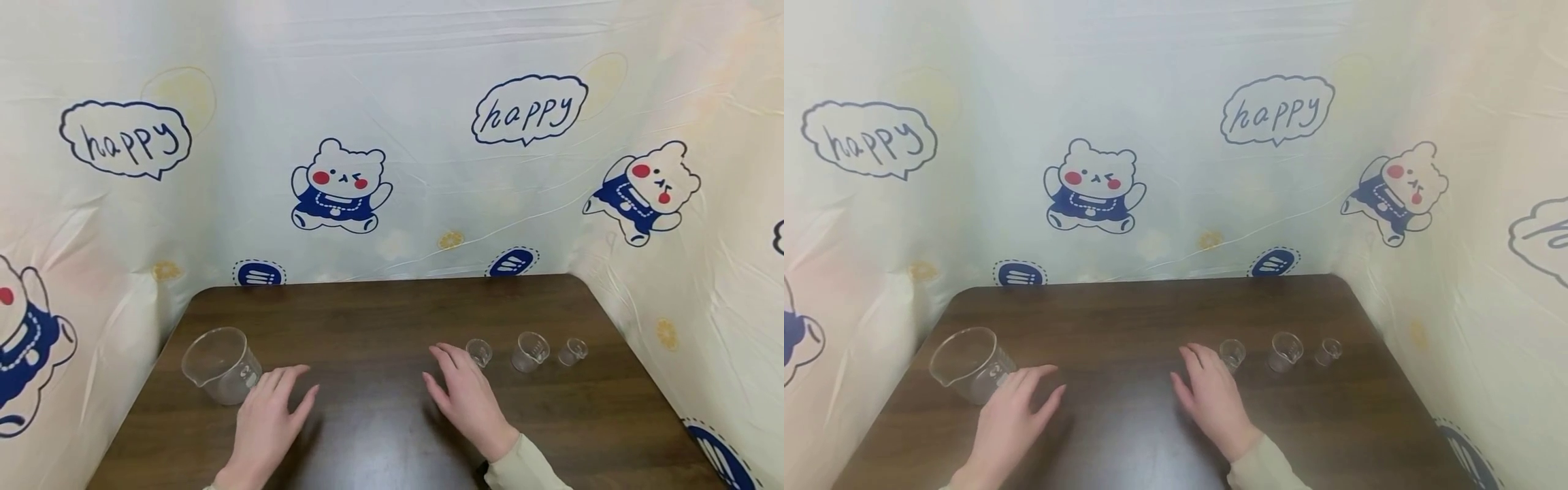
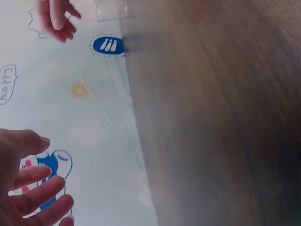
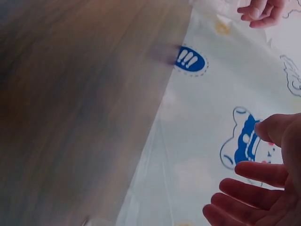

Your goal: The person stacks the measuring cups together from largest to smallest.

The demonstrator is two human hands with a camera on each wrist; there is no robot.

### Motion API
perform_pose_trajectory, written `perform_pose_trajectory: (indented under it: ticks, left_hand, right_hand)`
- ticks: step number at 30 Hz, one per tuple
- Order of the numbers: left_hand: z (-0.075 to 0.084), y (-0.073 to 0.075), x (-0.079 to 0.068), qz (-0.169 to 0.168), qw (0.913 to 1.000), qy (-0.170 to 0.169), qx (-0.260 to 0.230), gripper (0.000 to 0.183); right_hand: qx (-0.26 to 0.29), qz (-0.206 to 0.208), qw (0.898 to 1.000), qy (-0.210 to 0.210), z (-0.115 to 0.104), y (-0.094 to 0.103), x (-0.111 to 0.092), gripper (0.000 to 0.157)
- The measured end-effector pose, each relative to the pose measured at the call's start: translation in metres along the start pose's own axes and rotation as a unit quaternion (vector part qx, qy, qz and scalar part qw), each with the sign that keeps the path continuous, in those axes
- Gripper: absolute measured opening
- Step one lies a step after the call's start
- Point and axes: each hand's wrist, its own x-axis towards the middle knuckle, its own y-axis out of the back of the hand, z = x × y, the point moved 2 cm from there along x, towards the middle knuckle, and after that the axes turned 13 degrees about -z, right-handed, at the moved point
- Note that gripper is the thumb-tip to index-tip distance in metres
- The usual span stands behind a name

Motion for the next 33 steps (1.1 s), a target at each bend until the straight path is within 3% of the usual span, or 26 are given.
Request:
perform_pose_trajectory:
  ticks: [5, 9, 14, 17, 23, 28, 31, 33]
  left_hand:
    - [-0.011, 0.015, -0.006, -0.010, 0.9999, 0.003, -0.012, 0.033]
    - [-0.027, 0.023, -0.014, -0.058, 0.9981, 0.019, -0.013, 0.029]
    - [-0.049, 0.031, -0.024, -0.118, 0.9899, 0.077, -0.018, 0.024]
    - [-0.061, 0.038, -0.027, -0.166, 0.9792, 0.113, -0.029, 0.020]
    - [-0.084, 0.053, -0.034, -0.262, 0.9439, 0.197, -0.038, 0.016]
    - [-0.108, 0.064, -0.041, -0.271, 0.9315, 0.240, -0.036, 0.020]
    - [-0.126, 0.068, -0.044, -0.255, 0.9347, 0.245, -0.034, 0.021]
    - [-0.139, 0.070, -0.047, -0.235, 0.9433, 0.232, -0.031, 0.017]
  right_hand:
    - [-0.001, -0.006, 1.000, 0.025, -0.014, -0.005, 0.009, 0.041]
    - [-0.004, -0.001, 0.999, 0.052, -0.025, -0.007, 0.017, 0.040]
    - [-0.004, -0.011, 0.997, 0.074, -0.038, -0.011, 0.027, 0.038]
    - [0.000, -0.015, 0.996, 0.083, -0.045, -0.014, 0.033, 0.037]
    - [0.007, -0.034, 0.995, 0.096, -0.060, -0.021, 0.043, 0.036]
    - [0.001, -0.039, 0.994, 0.107, -0.072, -0.028, 0.053, 0.037]
    - [0.001, -0.040, 0.992, 0.122, -0.082, -0.032, 0.062, 0.036]
    - [0.005, -0.046, 0.990, 0.131, -0.090, -0.035, 0.067, 0.036]
